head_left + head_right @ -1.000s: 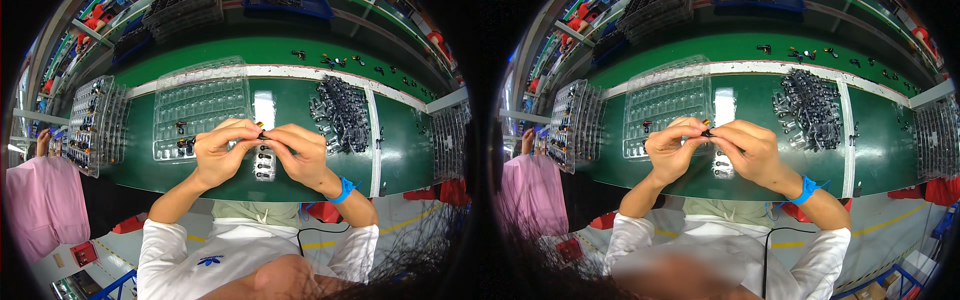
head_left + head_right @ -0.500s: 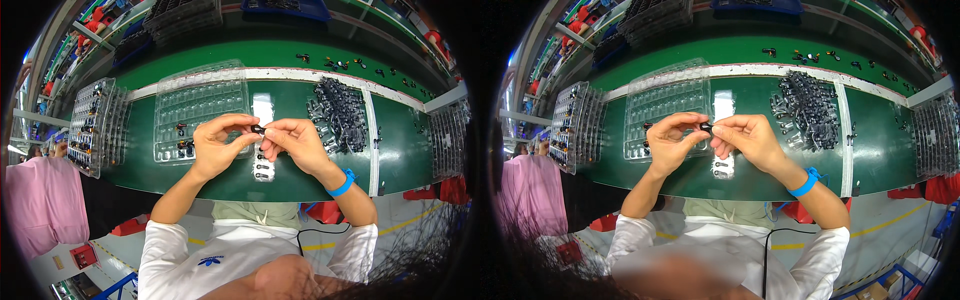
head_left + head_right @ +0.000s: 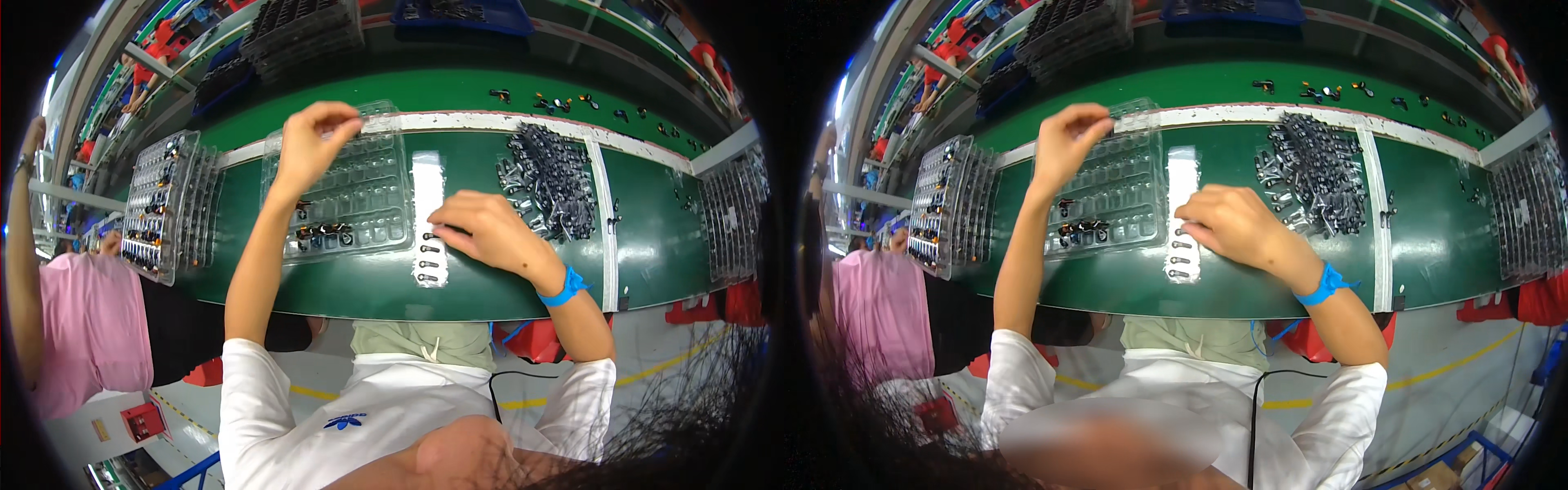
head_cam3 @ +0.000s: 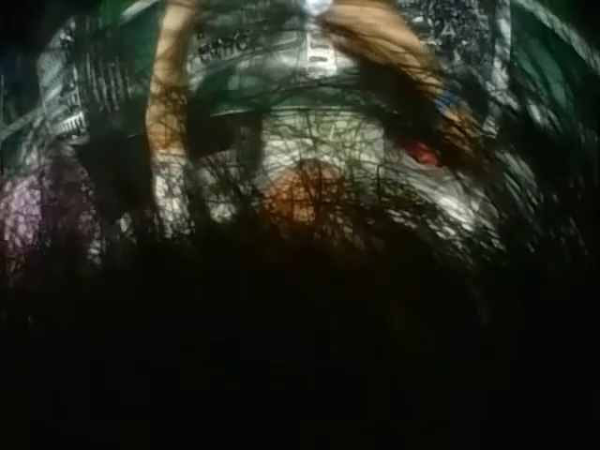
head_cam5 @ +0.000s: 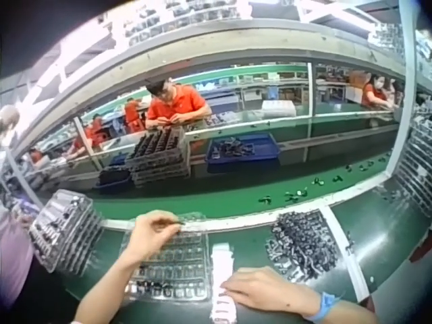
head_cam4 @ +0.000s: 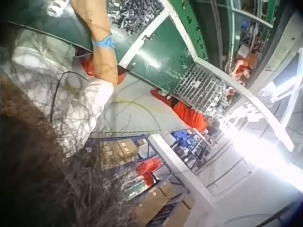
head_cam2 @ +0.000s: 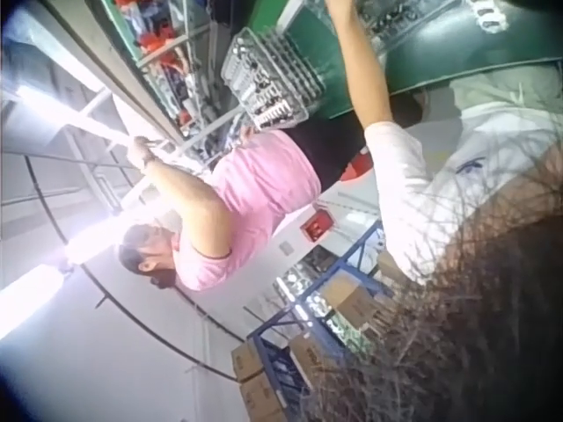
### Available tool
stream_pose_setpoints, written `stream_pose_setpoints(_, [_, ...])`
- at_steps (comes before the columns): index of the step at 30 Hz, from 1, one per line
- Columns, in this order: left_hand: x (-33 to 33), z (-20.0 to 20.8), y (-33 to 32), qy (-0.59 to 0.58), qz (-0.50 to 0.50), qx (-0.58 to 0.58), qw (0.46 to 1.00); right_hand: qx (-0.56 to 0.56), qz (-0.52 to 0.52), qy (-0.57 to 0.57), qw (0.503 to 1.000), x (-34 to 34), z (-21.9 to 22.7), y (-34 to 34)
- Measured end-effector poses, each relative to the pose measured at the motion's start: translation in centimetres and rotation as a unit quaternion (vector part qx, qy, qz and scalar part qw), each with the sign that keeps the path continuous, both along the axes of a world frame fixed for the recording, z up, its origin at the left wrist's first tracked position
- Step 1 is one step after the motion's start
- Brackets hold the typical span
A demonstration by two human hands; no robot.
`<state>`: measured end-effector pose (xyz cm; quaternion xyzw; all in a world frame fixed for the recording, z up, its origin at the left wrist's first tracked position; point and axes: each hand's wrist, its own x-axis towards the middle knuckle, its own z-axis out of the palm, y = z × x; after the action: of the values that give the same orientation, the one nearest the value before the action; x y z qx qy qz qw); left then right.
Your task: The person picks up a black component and a yellow piece by hand, fits them together, and places the assembled unit into a plastic tray. This process is repeated for several components throughout the video.
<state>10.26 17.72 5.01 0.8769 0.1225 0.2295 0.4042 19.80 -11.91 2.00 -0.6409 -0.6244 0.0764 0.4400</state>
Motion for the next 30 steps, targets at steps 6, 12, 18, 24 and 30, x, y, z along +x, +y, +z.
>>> stream_pose_setpoints(6, [0.9,-1.5,2.4,-0.132,0.071,0.007,0.989,-0.023,0.033,-0.175,0.984,-0.7,-1.3,-0.3])
stream_pose_setpoints(12, [-9.6,1.7,-4.7,0.119,0.009,0.212,0.970,-0.062,-0.007,-0.269,0.961,-2.5,-0.8,-0.1])
stream_pose_setpoints(18, [-11.6,-0.4,-8.2,0.127,0.064,0.282,0.949,-0.052,-0.040,-0.187,0.980,-2.2,-1.7,0.5])
stream_pose_setpoints(24, [-10.6,0.4,-7.8,0.062,0.026,0.114,0.991,0.062,-0.062,0.071,0.994,-2.0,-0.3,0.8])
stream_pose_setpoints(30, [-6.5,0.1,-8.8,-0.066,-0.099,-0.127,0.985,0.129,-0.100,0.107,0.981,-2.2,0.9,0.6])
